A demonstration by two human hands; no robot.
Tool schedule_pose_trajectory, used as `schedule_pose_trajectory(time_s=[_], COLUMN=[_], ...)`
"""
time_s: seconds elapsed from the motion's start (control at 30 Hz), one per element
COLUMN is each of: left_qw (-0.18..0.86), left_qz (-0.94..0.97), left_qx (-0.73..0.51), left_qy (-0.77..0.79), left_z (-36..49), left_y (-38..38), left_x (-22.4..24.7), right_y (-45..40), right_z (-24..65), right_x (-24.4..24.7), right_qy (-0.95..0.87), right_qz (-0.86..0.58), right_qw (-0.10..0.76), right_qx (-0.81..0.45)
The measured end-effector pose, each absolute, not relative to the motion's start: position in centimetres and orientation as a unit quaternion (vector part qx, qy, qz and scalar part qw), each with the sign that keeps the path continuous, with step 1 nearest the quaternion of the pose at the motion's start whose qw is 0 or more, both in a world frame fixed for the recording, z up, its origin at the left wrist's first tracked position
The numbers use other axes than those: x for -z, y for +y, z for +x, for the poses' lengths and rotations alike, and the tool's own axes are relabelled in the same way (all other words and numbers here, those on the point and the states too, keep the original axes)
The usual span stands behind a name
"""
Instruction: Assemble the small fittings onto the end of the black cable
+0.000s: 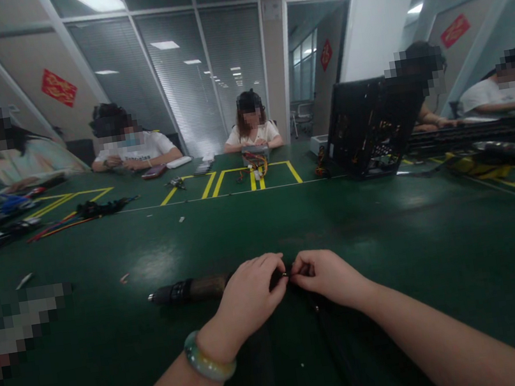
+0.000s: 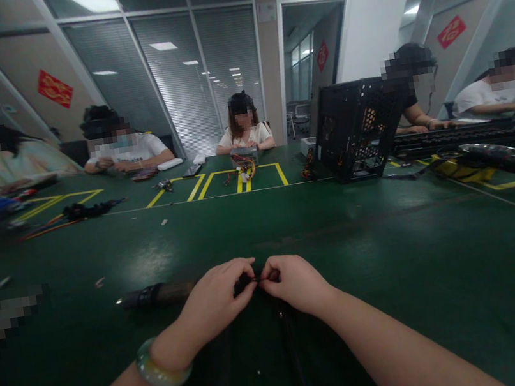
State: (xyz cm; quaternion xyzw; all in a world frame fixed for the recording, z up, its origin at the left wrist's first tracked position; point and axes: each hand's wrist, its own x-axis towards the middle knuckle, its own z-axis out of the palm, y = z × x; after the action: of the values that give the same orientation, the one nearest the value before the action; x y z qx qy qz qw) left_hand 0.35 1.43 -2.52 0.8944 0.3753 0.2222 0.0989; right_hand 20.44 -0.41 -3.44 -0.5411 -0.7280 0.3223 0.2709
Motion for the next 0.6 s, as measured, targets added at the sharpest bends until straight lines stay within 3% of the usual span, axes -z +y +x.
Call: schedule_pose_trajectory(time_s=[0.6], left_qw=[0.098], left_qz=[0.893], left_qx=[-0.222], left_qy=[0.378], left_z=[0.40], left_y=[1.60], left_x=[2.94], right_y=[-0.31], right_z=[20.51], right_x=[3.58], right_qy=[-0.725], right_qz=[-0.542], right_qw=[0.270], right_qx=[-0.327])
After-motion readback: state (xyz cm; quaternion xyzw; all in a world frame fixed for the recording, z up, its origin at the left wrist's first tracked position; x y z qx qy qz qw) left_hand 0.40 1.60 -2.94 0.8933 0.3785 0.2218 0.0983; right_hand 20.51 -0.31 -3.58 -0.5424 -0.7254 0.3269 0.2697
